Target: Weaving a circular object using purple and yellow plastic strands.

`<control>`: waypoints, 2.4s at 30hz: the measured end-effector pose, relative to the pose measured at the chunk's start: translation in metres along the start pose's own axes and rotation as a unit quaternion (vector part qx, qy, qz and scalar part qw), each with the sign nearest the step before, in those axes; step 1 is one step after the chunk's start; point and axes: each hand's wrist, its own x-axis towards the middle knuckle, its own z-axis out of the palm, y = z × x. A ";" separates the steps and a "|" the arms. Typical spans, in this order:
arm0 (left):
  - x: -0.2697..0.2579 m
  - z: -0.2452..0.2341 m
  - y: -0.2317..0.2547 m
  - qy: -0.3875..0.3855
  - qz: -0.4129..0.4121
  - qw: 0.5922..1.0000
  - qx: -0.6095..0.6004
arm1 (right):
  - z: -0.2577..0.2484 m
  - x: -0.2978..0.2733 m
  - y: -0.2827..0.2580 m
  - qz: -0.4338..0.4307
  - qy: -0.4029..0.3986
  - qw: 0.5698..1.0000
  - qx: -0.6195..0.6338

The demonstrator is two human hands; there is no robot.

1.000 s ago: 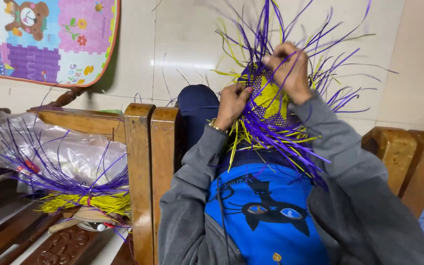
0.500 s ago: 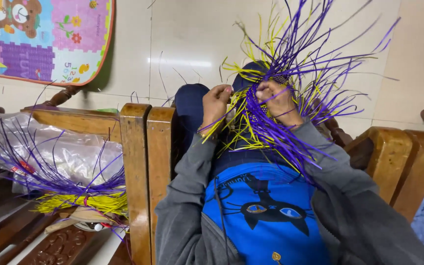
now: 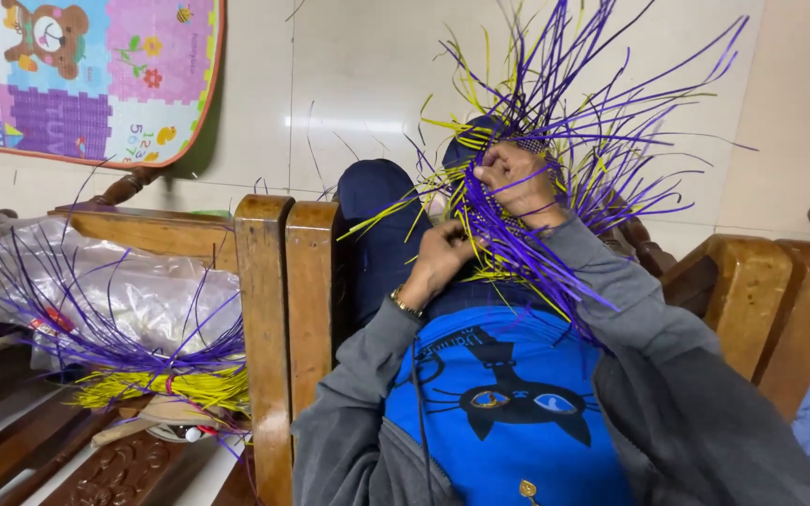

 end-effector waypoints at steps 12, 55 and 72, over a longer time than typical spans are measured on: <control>0.034 0.002 -0.002 0.227 0.075 0.971 -0.017 | -0.068 -0.019 -0.025 -0.017 -0.028 0.998 -0.057; 0.025 -0.016 0.065 0.127 -0.152 0.923 -0.330 | -0.066 -0.033 -0.062 -0.212 -0.229 0.804 -0.507; 0.026 -0.009 0.077 0.069 -0.010 0.965 -0.252 | -0.078 -0.020 -0.053 -0.287 -0.087 0.882 -0.364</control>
